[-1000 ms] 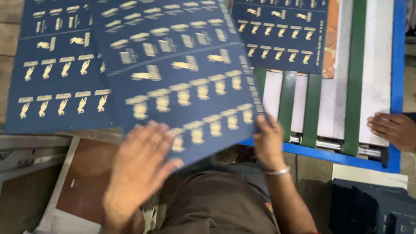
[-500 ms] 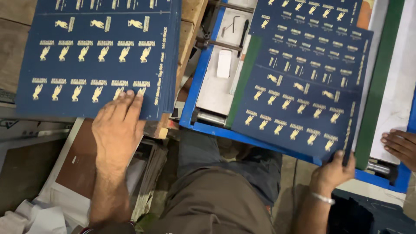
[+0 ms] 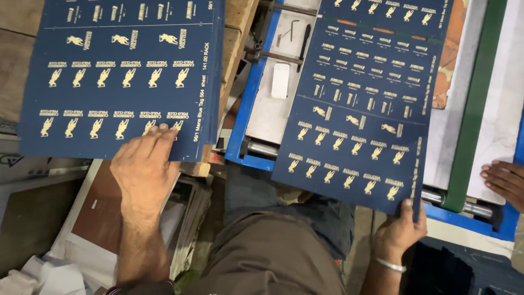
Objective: The person repeatedly picks up blue printed sheets from a stack on the left and places them onto a blue roller machine on the right. The person handles the sheets one at a time, feeding them into the rollers and stacking the processed sheets on the machine's surface.
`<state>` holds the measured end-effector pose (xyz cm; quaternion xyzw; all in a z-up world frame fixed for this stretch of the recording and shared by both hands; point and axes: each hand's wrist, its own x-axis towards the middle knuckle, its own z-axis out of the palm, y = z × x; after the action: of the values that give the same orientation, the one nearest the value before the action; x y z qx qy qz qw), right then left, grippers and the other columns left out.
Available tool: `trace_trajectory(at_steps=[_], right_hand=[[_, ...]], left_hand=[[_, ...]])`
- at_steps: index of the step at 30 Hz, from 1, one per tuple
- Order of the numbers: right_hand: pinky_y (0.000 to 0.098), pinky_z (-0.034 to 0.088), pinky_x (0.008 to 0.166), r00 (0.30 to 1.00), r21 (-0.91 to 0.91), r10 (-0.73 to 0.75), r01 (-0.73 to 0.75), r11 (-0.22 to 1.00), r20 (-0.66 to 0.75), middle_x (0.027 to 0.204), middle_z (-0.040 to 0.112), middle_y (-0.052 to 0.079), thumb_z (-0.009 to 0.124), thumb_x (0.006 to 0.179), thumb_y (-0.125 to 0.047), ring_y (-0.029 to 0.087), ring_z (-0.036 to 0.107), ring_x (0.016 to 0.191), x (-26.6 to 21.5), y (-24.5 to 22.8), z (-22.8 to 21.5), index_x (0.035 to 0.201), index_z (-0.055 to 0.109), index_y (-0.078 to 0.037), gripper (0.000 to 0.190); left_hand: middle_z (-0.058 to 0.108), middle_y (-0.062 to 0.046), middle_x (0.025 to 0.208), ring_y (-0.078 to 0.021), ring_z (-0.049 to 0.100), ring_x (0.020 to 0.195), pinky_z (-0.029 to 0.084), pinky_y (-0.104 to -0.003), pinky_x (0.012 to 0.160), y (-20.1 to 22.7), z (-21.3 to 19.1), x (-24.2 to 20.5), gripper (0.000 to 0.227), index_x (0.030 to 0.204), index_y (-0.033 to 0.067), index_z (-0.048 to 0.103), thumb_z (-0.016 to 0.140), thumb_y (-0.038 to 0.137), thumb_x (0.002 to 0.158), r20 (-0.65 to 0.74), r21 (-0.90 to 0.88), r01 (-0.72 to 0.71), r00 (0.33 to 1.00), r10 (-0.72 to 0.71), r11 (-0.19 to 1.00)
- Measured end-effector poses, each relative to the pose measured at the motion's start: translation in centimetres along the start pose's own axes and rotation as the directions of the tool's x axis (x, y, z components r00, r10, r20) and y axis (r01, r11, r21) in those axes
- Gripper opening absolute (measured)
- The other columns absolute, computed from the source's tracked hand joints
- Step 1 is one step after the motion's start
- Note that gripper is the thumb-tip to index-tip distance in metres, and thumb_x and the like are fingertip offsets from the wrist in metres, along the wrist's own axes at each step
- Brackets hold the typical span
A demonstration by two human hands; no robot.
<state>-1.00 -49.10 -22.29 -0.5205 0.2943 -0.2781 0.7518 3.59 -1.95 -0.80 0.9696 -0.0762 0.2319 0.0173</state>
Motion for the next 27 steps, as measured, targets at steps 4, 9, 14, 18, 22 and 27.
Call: trace_trajectory(at_steps=[4, 9, 14, 18, 22, 27], right_hand=[[0.0332, 0.062, 0.091, 0.996, 0.084, -0.056, 0.05, 0.995, 0.072, 0.116, 0.071, 0.011, 0.059, 0.107, -0.001, 0.02, 0.071, 0.1, 2.8, 1.2, 1.6, 0.126, 0.064, 0.006, 0.021], [0.0373, 0.064, 0.093, 0.998, 0.13, 0.007, -0.015, 0.991, 0.061, 0.119, 0.07, 0.014, 0.063, 0.109, -0.01, 0.024, 0.072, 0.105, 6.6, 3.9, 2.8, 0.124, 0.059, 0.006, 0.022], [0.0408, 0.057, 0.076, 0.951, 0.011, 0.308, -0.309, 0.951, 0.035, 0.116, 0.065, 0.016, 0.063, 0.108, -0.016, 0.028, 0.068, 0.099, 9.1, 5.6, 3.1, 0.121, 0.045, -0.002, 0.026], [0.045, 0.065, 0.09, 0.899, 0.014, 0.318, -0.337, 0.941, 0.302, 0.116, 0.064, 0.022, 0.057, 0.111, -0.014, 0.031, 0.069, 0.103, 6.9, 6.2, 2.0, 0.123, 0.049, 0.004, 0.023], [0.0417, 0.062, 0.088, 0.841, -0.062, 0.39, -0.397, 0.916, 0.376, 0.119, 0.066, 0.025, 0.053, 0.109, -0.015, 0.034, 0.07, 0.103, 4.0, 5.5, 3.3, 0.134, 0.05, 0.006, 0.033], [0.0442, 0.059, 0.095, 0.68, -0.101, 0.364, -0.395, 0.913, 0.636, 0.129, 0.064, 0.025, 0.054, 0.106, -0.015, 0.033, 0.068, 0.111, -1.6, 0.5, 9.4, 0.141, 0.049, 0.009, 0.043]], left_hand=[[0.075, -0.006, 0.118, -0.0239, 0.072, 0.108, 0.055, -0.039, 0.09, -0.1, 0.2, 0.1, 0.039, 0.121, 0.0097, 0.074, 0.077, 0.01, 0.082, -0.013, 0.001, -0.006, 1.0, 0.006, 1.0], [0.075, -0.006, 0.118, -0.0238, 0.071, 0.108, 0.055, -0.039, 0.091, -0.2, 0.2, 0.0, 0.042, 0.121, 0.0096, 0.074, 0.077, 0.011, 0.079, -0.005, 0.0, -0.007, 1.0, 0.007, 1.0], [0.074, -0.007, 0.118, -0.0261, 0.069, 0.108, 0.053, -0.041, 0.092, -0.2, -0.1, 0.2, 0.044, 0.122, 0.0081, 0.072, 0.078, 0.011, 0.079, 0.027, -0.03, -0.004, 1.0, 0.005, 1.0], [0.072, -0.008, 0.12, -0.0279, 0.068, 0.109, 0.052, -0.043, 0.096, 0.0, 0.0, 0.3, 0.046, 0.123, 0.0071, 0.07, 0.078, 0.012, 0.078, 0.039, -0.021, -0.015, 0.999, 0.016, 1.0], [0.073, -0.009, 0.119, -0.0297, 0.068, 0.106, 0.053, -0.043, 0.092, -2.3, -1.1, 0.7, 0.051, 0.123, 0.0067, 0.072, 0.075, 0.01, 0.072, 0.092, -0.178, -0.063, 0.993, 0.08, 0.982], [0.071, -0.007, 0.11, -0.0259, 0.068, 0.103, 0.053, -0.037, 0.083, -0.9, -0.9, 1.6, 0.031, 0.123, 0.0096, 0.073, 0.071, 0.005, 0.092, -0.075, -0.423, 0.121, 0.983, -0.168, 0.898]])
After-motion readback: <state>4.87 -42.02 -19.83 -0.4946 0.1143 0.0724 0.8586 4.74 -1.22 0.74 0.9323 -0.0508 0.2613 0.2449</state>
